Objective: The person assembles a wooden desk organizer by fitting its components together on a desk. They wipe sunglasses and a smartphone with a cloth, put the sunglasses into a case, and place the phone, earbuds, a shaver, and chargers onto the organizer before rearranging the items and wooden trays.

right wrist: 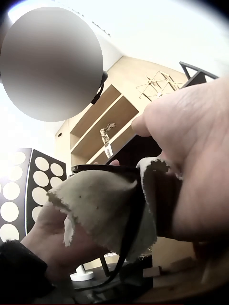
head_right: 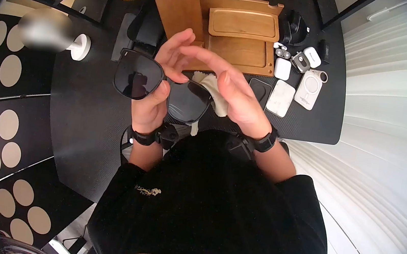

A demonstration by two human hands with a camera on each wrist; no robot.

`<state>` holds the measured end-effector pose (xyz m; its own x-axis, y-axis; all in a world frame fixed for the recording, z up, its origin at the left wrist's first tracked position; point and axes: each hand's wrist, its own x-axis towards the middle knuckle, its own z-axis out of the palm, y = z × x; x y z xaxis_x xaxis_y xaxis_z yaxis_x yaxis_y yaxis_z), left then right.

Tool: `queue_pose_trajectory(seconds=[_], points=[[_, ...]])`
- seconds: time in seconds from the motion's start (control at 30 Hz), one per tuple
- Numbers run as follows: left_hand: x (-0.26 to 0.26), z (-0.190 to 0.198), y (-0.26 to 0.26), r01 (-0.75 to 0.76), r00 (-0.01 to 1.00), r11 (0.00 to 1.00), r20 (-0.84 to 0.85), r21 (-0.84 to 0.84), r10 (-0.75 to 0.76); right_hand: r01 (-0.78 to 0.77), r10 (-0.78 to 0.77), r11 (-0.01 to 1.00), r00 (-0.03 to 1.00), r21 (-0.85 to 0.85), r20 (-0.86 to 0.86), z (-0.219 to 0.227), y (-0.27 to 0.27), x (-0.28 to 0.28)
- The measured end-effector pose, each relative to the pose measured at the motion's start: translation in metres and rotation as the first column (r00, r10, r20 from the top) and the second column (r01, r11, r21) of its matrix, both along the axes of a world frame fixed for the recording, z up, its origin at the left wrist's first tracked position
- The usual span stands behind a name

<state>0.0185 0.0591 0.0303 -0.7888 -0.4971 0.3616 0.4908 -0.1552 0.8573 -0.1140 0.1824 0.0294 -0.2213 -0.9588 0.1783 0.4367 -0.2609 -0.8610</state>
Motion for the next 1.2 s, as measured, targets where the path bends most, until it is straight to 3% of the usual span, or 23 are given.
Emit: queue_pose_trajectory(seconds=[0.47, 0.53, 0.6, 0.7, 0.83, 0.93, 1.1, 1.2], points=[[0.000, -0.005, -0.001, 0.028, 0.999, 0.999, 0.028, -0.028, -0.027, 0.113, -0.127, 0.989, 0.980, 0.094, 0.154, -0.007, -0.003, -0.010], [0.002, -0.002, 0.001, 0.020, 0.996, 1.000, 0.092, 0.003, -0.020, 0.131, -0.150, 0.984, 0.976, 0.120, 0.160, -0.006, -0.002, -0.009], [0.002, -0.007, -0.001, 0.020, 0.996, 0.999, 0.084, -0.026, -0.018, 0.045, -0.068, 0.995, 0.953, 0.086, 0.295, -0.006, -0.001, -0.009], [0.000, -0.007, -0.001, 0.006, 0.997, 0.999, 0.076, -0.040, -0.003, -0.041, 0.037, 0.999, 0.934, 0.003, 0.357, -0.010, -0.002, -0.009], [-0.002, -0.012, -0.002, -0.016, 0.999, 0.999, 0.046, -0.049, 0.018, -0.032, 0.034, 0.999, 0.937, -0.011, 0.348, -0.009, -0.003, -0.005], [-0.002, -0.011, -0.001, -0.026, 0.997, 0.999, 0.068, -0.043, 0.029, 0.017, -0.031, 0.998, 0.964, 0.054, 0.265, -0.008, -0.002, -0.003], [-0.001, -0.007, 0.000, -0.006, 0.996, 0.999, 0.091, -0.054, 0.011, 0.020, -0.016, 0.999, 0.997, 0.048, -0.081, -0.006, -0.003, -0.006], [-0.001, -0.007, 0.001, -0.007, 0.996, 0.999, 0.093, -0.031, 0.010, 0.013, -0.003, 0.996, 0.993, 0.086, -0.116, -0.007, -0.003, -0.008]])
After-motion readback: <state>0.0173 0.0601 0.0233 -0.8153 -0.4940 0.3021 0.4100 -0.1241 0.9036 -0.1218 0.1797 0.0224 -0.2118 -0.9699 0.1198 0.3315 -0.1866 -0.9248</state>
